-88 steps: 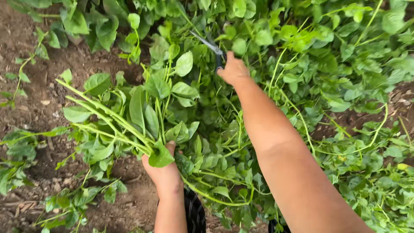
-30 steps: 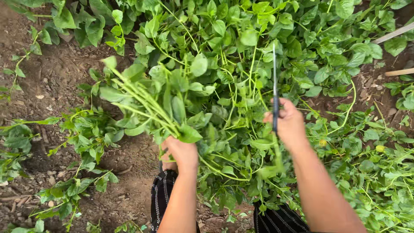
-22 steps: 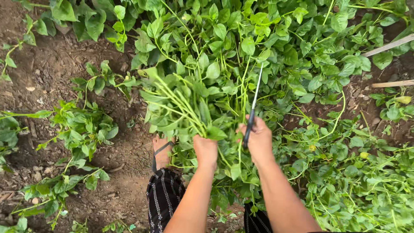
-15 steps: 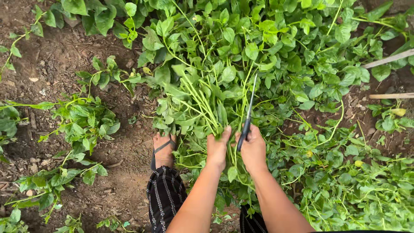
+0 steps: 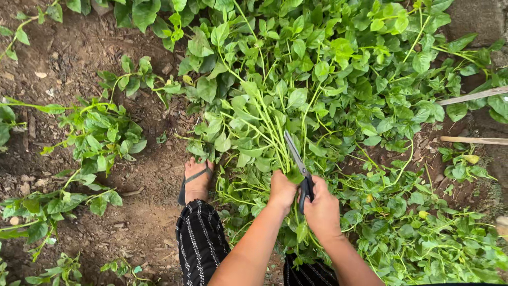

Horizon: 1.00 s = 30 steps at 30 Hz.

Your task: The person harvests leafy greens from a garden bed by holding the stems with one hand and cutting them with a pair of scissors.

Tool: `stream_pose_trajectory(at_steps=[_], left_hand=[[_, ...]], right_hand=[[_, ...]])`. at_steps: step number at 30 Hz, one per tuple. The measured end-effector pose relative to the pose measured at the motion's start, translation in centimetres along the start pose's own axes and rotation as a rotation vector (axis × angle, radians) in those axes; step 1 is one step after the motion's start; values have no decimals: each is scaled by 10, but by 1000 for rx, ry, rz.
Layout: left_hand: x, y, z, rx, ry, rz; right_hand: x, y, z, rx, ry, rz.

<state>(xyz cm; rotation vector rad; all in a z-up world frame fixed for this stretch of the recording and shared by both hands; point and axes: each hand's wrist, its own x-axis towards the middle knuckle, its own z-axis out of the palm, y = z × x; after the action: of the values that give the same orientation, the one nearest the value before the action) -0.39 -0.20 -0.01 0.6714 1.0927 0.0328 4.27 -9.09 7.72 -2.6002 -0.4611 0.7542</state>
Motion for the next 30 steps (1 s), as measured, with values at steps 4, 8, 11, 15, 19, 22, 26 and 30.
stream_pose_trajectory(at_steps=[4,8,11,15,19,22,26,30], left_hand=[[4,-1,-6,-96,76,-82],[1,6,-18,21,80,21],[-7,10,-19,70,99,5],[-12,9,-14,141,122,14],[-6,9,-15,70,152,-79],[-4,10,-20,-19,142,-66],[-8,19,-21,89,162,-110],[-14,25,-18,99,170,-128]], right_hand=[[33,-28,-29,-14,-258,80],[125,-69,-75,15,-377,249],[202,-95,-89,-306,-428,192],[281,-130,-63,-755,-630,127],[309,-166,-31,-867,-664,226],[320,-184,-30,-995,-679,202],[328,-189,-18,-1117,-598,32],[333,-176,0,-1073,-543,59]])
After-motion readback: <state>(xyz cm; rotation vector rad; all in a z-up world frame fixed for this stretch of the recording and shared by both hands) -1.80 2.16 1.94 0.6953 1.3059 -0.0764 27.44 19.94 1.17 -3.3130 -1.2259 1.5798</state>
